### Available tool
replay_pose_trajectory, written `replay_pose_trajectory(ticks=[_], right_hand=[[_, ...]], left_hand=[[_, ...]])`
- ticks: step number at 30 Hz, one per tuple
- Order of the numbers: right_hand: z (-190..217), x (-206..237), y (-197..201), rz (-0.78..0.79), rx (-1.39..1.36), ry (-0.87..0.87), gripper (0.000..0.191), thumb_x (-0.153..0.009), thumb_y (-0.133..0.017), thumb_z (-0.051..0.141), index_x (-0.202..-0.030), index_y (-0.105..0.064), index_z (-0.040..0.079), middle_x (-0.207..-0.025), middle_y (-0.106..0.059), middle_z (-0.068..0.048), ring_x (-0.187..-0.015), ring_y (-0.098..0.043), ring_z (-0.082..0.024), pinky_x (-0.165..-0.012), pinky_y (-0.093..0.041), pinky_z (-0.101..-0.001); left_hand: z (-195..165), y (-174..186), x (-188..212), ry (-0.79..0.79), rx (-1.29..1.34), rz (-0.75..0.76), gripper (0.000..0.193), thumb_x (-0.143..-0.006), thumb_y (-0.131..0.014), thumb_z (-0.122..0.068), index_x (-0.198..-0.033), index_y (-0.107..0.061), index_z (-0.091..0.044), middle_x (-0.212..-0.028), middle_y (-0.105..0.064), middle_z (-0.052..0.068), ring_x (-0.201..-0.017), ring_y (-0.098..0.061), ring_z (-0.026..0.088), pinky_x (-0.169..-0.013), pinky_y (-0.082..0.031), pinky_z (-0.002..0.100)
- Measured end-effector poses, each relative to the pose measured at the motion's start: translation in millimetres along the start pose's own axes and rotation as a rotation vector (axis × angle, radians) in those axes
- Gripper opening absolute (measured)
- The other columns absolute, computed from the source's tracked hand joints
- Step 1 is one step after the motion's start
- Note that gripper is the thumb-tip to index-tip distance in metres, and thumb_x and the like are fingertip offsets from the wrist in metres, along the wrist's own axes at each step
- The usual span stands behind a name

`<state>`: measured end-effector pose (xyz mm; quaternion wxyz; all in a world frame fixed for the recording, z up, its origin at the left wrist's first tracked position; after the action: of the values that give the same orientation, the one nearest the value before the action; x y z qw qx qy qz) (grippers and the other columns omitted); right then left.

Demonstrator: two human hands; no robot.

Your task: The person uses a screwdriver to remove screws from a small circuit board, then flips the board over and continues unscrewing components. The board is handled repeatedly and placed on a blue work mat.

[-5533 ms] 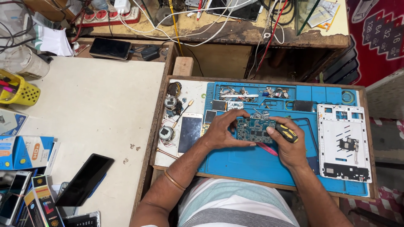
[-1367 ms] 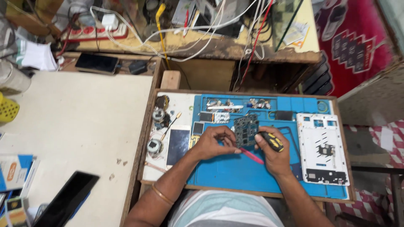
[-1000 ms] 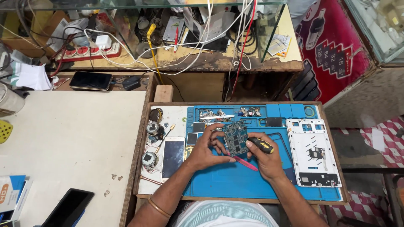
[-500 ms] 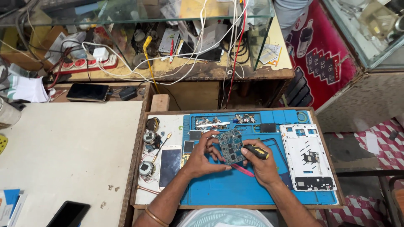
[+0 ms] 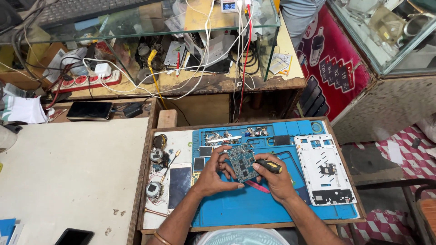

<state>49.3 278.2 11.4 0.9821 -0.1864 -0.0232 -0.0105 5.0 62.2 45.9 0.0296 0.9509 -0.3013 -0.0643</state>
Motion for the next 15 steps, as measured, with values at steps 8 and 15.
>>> replay_pose_trajectory(ticks=[8, 15], right_hand=[[0.0, -3.0, -2.4, 0.012, -0.011, -0.029, 0.029, -0.090, -0.075, 0.012, -0.114, -0.068, -0.002, -0.088, -0.071, -0.008, -0.073, -0.064, -0.010, -0.057, -0.053, -0.0238], [-1.5, -5.1, -1.3, 0.027, 0.000, -0.013, 0.030, -0.090, -0.076, 0.012, -0.114, -0.068, -0.003, -0.087, -0.071, -0.008, -0.071, -0.063, -0.011, -0.058, -0.053, -0.0241]], left_hand=[[0.1, 1.7, -2.5, -0.011, 0.009, 0.004, 0.111, -0.064, -0.096, -0.014, -0.153, -0.030, -0.015, -0.120, -0.069, 0.012, -0.087, -0.072, 0.013, -0.070, -0.058, 0.026], [-0.6, 2.3, -3.3, 0.001, 0.044, 0.020, 0.113, -0.065, -0.094, -0.013, -0.157, -0.028, -0.015, -0.121, -0.068, 0.011, -0.087, -0.072, 0.014, -0.069, -0.058, 0.027]])
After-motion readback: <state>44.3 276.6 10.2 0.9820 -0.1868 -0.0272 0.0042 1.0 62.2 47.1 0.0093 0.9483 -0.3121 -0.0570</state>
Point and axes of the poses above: each hand's wrist, its own x-axis away from the middle knuckle, its own y-axis out of the back of the hand, z = x × y, the point moved 3 cm from there along -x, towards the middle knuckle
